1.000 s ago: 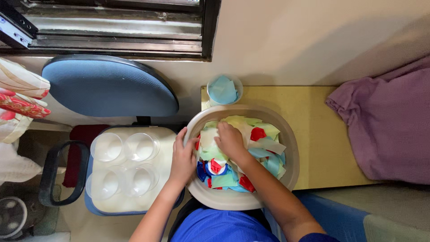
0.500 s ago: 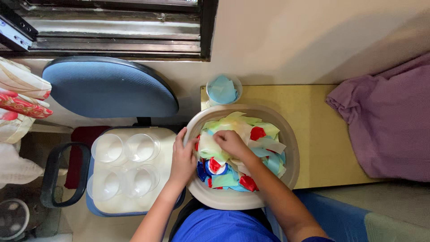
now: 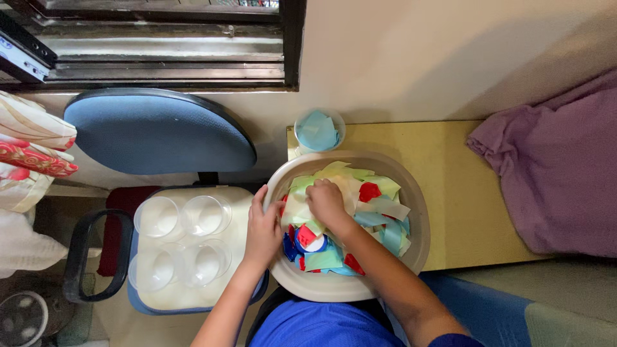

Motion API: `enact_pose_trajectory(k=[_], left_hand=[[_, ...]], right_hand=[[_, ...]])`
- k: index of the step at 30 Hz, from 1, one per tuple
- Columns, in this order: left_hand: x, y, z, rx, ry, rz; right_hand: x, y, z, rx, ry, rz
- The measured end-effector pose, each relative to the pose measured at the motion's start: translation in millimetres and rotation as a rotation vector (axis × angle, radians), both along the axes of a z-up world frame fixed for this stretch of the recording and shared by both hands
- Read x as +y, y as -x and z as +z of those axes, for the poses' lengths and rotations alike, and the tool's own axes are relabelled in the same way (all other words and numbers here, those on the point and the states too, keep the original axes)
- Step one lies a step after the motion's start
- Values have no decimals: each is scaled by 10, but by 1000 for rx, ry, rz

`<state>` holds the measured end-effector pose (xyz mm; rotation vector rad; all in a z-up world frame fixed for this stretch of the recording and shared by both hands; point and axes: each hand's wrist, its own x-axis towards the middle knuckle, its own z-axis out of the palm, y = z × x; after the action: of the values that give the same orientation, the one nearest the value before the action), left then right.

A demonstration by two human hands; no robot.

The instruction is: The person sorts small colored paper pieces from a large bowl into a smaller container, handling them one at a time. The person repeatedly picks up pieces, places them into the small container, and continues sorting through the remaining pieces in the bowl.

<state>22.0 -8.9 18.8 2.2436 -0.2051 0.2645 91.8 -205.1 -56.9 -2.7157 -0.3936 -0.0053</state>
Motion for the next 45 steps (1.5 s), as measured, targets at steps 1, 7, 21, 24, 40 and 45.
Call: enact_pose_trajectory(k=[1,7,21,24,40,45], left_hand=[[8,-6,0,-2,0,0],[11,-6,-26,-11,2,-13],[9,0,-48,7,-23,-12],[9,7,-53,7,-17,-9],[10,3,-36,10,8,-5],[5,5,-37,33,4,-13]], right_hand=[[-29,-4,0,6,-49,6],[-178,19,227,-42,-291,-80],[-125,-102,-52,240,-571,-175],[10,-101,-31,151,-254,-208],[-551,-928,228,199,-1380,-586],[-726,-1092,187,287,-1457,-494]])
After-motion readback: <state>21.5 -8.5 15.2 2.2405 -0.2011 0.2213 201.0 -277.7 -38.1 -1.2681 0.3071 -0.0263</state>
